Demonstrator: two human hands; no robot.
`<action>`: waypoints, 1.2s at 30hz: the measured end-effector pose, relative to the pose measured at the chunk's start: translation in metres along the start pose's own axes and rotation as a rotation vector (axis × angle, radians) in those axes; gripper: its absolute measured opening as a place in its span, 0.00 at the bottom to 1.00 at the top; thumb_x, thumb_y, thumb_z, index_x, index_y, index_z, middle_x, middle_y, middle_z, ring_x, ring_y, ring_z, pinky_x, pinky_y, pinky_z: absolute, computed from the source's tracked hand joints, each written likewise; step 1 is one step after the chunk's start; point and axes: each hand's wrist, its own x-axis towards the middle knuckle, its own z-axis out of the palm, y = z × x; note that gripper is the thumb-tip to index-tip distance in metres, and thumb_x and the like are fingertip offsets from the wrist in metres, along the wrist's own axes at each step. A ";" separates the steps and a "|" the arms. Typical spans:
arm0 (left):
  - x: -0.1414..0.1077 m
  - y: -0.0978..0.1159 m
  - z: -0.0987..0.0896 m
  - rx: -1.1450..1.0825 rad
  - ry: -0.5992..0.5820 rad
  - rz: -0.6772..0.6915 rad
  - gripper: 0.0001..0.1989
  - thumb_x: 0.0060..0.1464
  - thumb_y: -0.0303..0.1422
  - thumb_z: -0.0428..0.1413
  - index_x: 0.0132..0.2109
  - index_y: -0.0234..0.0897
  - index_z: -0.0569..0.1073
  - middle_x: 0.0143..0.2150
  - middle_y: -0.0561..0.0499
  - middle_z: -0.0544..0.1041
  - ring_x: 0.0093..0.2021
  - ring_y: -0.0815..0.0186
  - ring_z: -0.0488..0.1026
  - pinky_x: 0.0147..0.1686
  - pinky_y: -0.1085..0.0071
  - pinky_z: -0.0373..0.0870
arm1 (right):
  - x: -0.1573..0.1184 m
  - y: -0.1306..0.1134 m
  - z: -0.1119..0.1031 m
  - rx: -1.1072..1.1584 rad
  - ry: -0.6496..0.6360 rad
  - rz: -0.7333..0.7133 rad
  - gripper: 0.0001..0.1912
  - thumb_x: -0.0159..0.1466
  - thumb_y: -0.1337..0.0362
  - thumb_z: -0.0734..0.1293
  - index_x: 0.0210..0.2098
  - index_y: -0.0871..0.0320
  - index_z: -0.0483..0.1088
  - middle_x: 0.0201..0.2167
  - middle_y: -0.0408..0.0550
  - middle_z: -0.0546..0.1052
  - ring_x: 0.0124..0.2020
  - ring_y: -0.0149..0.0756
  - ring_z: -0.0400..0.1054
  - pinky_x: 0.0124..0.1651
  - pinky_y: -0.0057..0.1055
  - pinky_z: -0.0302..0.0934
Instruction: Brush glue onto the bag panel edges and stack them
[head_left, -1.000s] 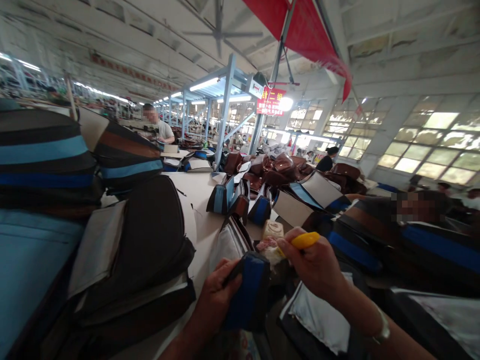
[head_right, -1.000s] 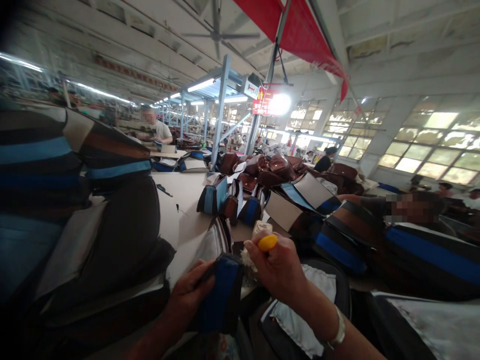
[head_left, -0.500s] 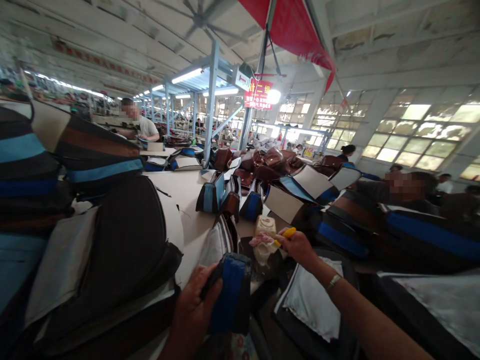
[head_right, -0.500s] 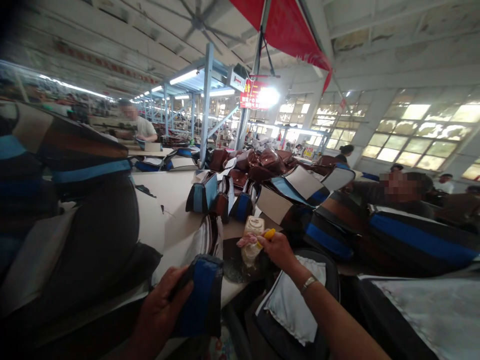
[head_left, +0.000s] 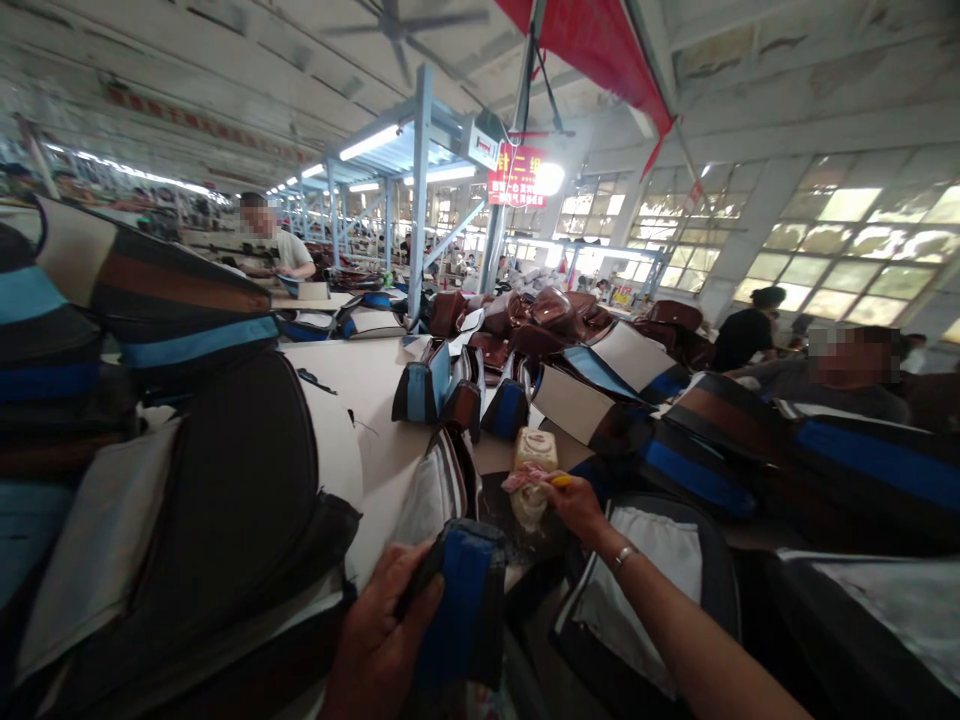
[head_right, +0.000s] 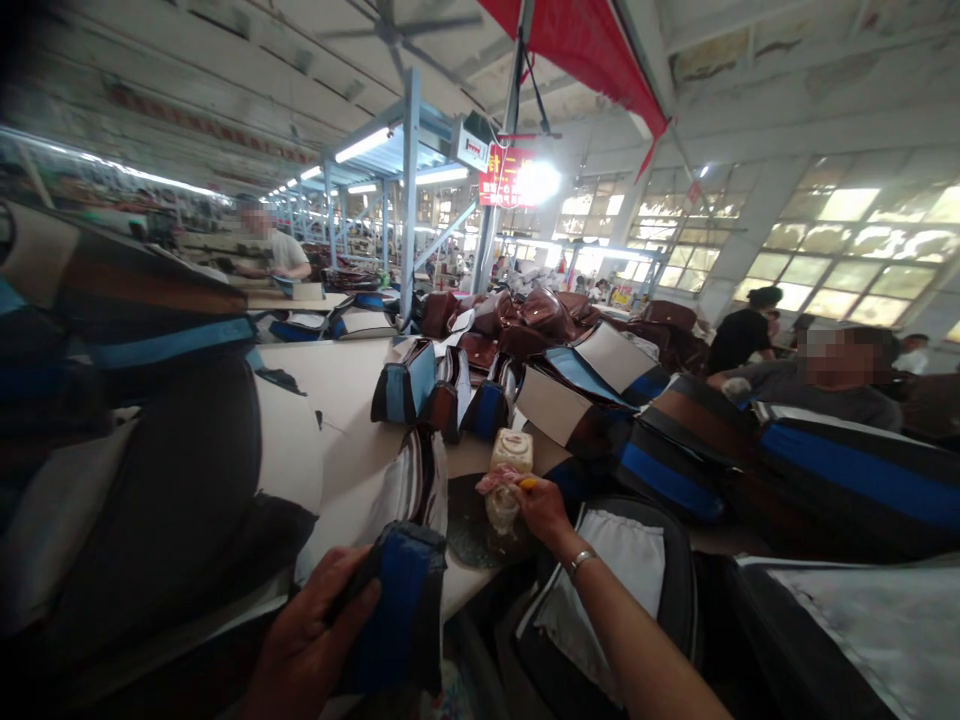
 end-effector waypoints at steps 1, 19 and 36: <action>0.001 0.001 0.001 0.003 -0.010 -0.004 0.15 0.61 0.42 0.56 0.51 0.43 0.77 0.43 0.52 0.75 0.45 0.61 0.73 0.46 0.72 0.70 | -0.003 0.001 0.000 -0.001 0.001 -0.006 0.13 0.70 0.57 0.66 0.43 0.61 0.74 0.46 0.51 0.77 0.48 0.40 0.73 0.55 0.46 0.67; 0.022 0.032 0.013 -0.020 -0.018 0.016 0.20 0.60 0.40 0.55 0.55 0.39 0.77 0.45 0.46 0.77 0.49 0.56 0.73 0.54 0.61 0.68 | -0.035 -0.056 -0.028 0.082 0.209 0.106 0.19 0.67 0.50 0.67 0.31 0.61 0.71 0.23 0.41 0.73 0.22 0.28 0.66 0.28 0.27 0.65; 0.016 0.036 0.040 -0.062 -0.101 -0.020 0.21 0.61 0.40 0.54 0.58 0.39 0.75 0.49 0.46 0.76 0.52 0.54 0.72 0.57 0.58 0.65 | -0.056 -0.251 -0.098 0.056 0.081 -0.426 0.09 0.67 0.61 0.65 0.31 0.57 0.72 0.25 0.44 0.74 0.27 0.32 0.67 0.33 0.29 0.60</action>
